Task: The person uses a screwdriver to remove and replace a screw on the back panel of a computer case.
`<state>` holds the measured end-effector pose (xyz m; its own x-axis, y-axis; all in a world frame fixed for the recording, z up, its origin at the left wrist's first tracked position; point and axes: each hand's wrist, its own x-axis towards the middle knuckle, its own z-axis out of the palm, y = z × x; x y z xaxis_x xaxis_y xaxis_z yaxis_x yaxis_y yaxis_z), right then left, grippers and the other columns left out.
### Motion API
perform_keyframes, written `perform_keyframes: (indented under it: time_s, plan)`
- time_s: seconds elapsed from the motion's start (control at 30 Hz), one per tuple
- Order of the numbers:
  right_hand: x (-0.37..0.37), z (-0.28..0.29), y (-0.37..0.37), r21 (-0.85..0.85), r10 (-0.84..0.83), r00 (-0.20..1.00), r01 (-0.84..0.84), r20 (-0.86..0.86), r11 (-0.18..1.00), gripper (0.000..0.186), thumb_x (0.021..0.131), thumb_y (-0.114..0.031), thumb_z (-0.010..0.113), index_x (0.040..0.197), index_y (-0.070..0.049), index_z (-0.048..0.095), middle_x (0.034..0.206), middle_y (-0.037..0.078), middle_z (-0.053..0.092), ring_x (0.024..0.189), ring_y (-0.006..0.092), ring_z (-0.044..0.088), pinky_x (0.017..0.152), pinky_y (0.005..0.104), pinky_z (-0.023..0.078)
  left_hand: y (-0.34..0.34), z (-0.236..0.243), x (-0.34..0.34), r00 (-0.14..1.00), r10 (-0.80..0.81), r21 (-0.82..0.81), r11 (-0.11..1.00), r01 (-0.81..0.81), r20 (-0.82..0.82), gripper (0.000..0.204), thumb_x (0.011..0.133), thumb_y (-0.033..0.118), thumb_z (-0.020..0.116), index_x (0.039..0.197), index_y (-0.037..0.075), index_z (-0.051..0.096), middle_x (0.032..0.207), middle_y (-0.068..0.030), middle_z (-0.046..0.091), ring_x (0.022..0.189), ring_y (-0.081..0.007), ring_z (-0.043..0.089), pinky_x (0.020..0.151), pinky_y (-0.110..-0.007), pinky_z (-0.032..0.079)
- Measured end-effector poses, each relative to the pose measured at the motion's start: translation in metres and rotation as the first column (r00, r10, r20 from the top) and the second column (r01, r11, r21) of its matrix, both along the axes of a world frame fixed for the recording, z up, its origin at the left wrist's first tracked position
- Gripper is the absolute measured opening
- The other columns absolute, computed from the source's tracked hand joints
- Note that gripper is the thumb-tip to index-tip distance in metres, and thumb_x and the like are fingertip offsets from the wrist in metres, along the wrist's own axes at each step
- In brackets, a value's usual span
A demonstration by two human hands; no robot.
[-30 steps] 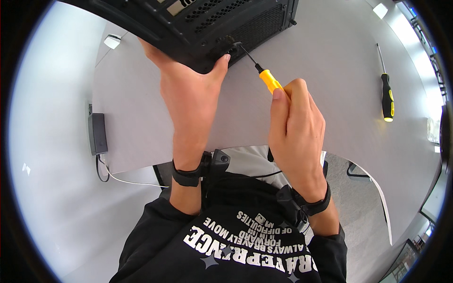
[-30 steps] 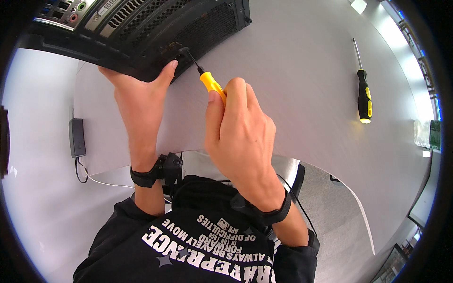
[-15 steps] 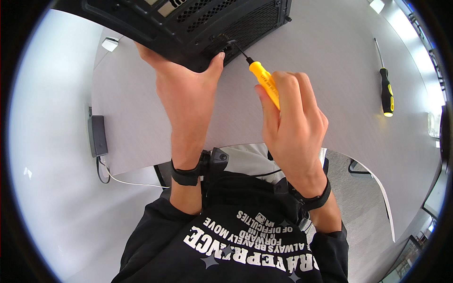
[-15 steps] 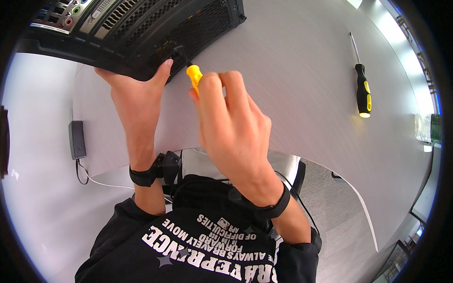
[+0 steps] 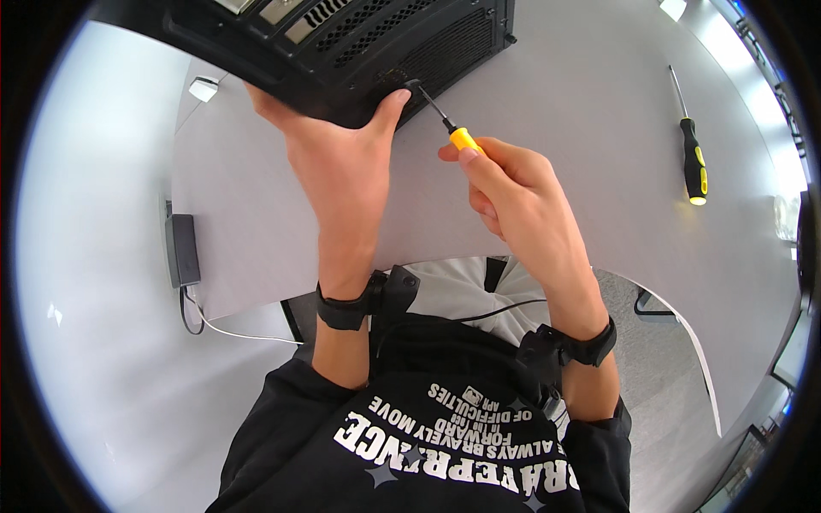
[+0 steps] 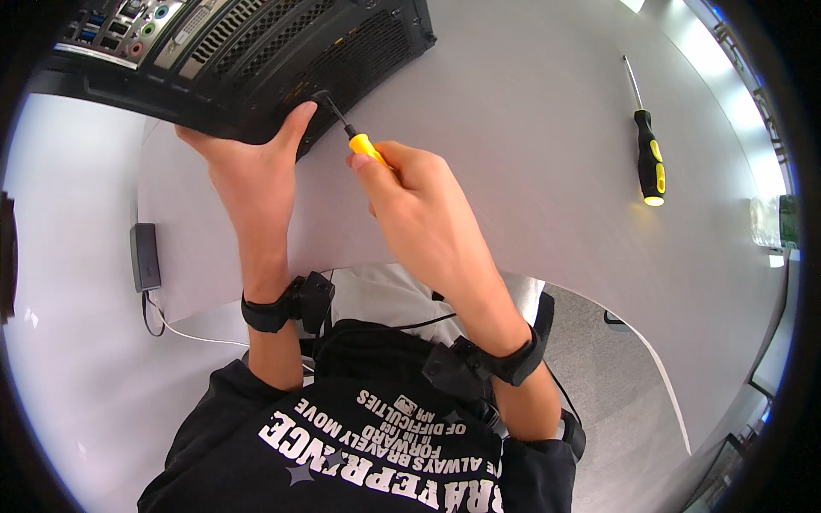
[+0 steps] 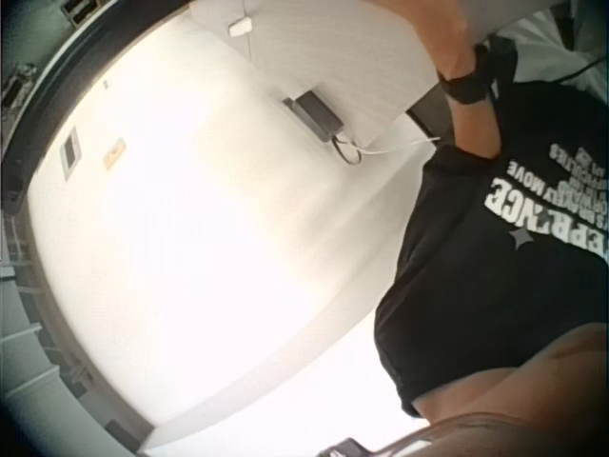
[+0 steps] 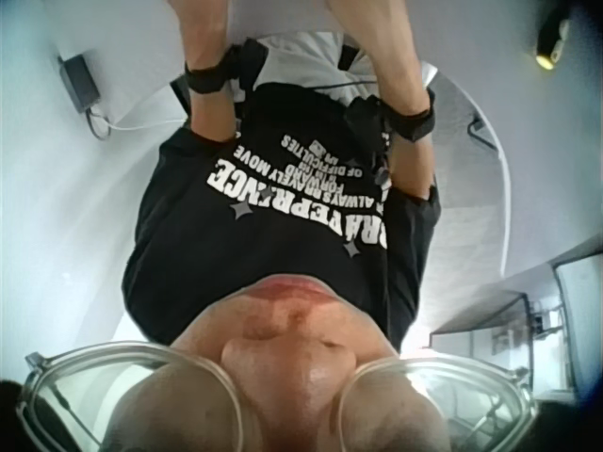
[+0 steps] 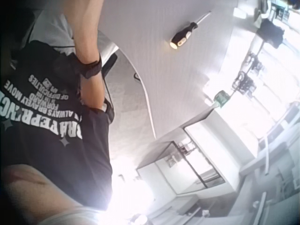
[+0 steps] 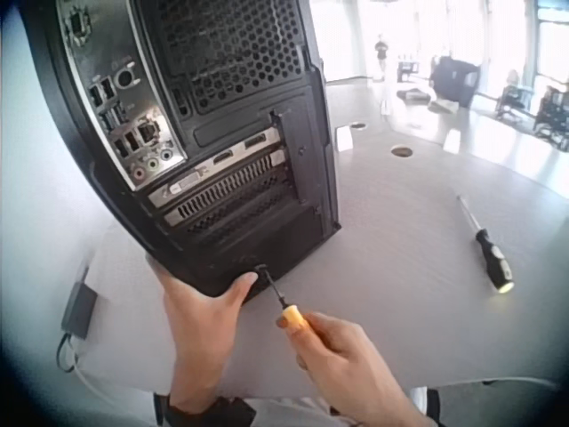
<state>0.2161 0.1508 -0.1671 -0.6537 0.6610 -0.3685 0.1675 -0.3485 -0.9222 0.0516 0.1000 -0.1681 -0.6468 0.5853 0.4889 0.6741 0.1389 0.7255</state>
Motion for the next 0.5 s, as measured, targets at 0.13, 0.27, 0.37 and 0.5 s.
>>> perform_keyframes:
  time_s: [0.13, 0.27, 0.37, 0.5]
  plan:
    - [0.0, 0.005, 0.005, -0.146, -0.041, 0.996, 0.03, -0.075, 0.989, 0.034, 0.102, -0.025, 0.054, 0.097, 0.006, 0.066, 0.064, -0.002, 0.043, 0.056, 0.0083, 0.037, 0.052, 0.03, 0.033, -0.001, -0.005, 0.0, 1.0, -0.009, 0.008, 1.0, 0.009, 0.001, 0.103, 0.075, 0.02, 0.091, 0.145, -0.005, 0.02, 0.126, -0.0212, 0.06, 0.116, -0.0333, 0.062, 0.101, -0.041, 0.05]
    - [-0.005, -0.009, 0.003, 0.235, -0.091, 0.989, 0.062, 0.114, 0.97, 0.023, 0.099, -0.018, 0.056, 0.095, 0.003, 0.064, 0.06, 0.009, 0.054, 0.051, 0.0215, 0.049, 0.052, 0.0359, 0.039, 0.003, -0.014, 0.0, 1.0, -0.02, 0.009, 1.0, 0.021, -0.008, 0.103, 0.076, 0.02, 0.091, 0.145, -0.005, 0.02, 0.126, -0.0199, 0.06, 0.116, -0.0317, 0.063, 0.101, -0.041, 0.05]
    - [-0.017, -0.008, -0.01, 0.533, -0.171, 0.967, 0.044, 0.191, 0.845, 0.016, 0.097, -0.014, 0.059, 0.096, 0.002, 0.063, 0.062, 0.017, 0.061, 0.051, 0.0336, 0.057, 0.05, 0.0419, 0.043, 0.0, -0.014, -0.005, 1.0, -0.008, 0.004, 1.0, 0.008, -0.022, 0.102, 0.076, 0.02, 0.091, 0.145, -0.005, 0.019, 0.127, -0.0201, 0.06, 0.116, -0.0317, 0.063, 0.101, -0.041, 0.051]
    - [-0.023, -0.011, -0.018, 0.775, -0.269, 0.933, -0.015, 0.238, 0.632, 0.012, 0.095, -0.01, 0.062, 0.092, 0.001, 0.059, 0.062, 0.016, 0.063, 0.049, 0.0379, 0.059, 0.044, 0.0449, 0.043, -0.003, -0.017, -0.009, 1.0, -0.002, -0.005, 1.0, 0.002, -0.03, 0.102, 0.077, 0.02, 0.09, 0.145, -0.005, 0.019, 0.127, -0.0205, 0.06, 0.116, -0.0318, 0.063, 0.1, -0.041, 0.051]
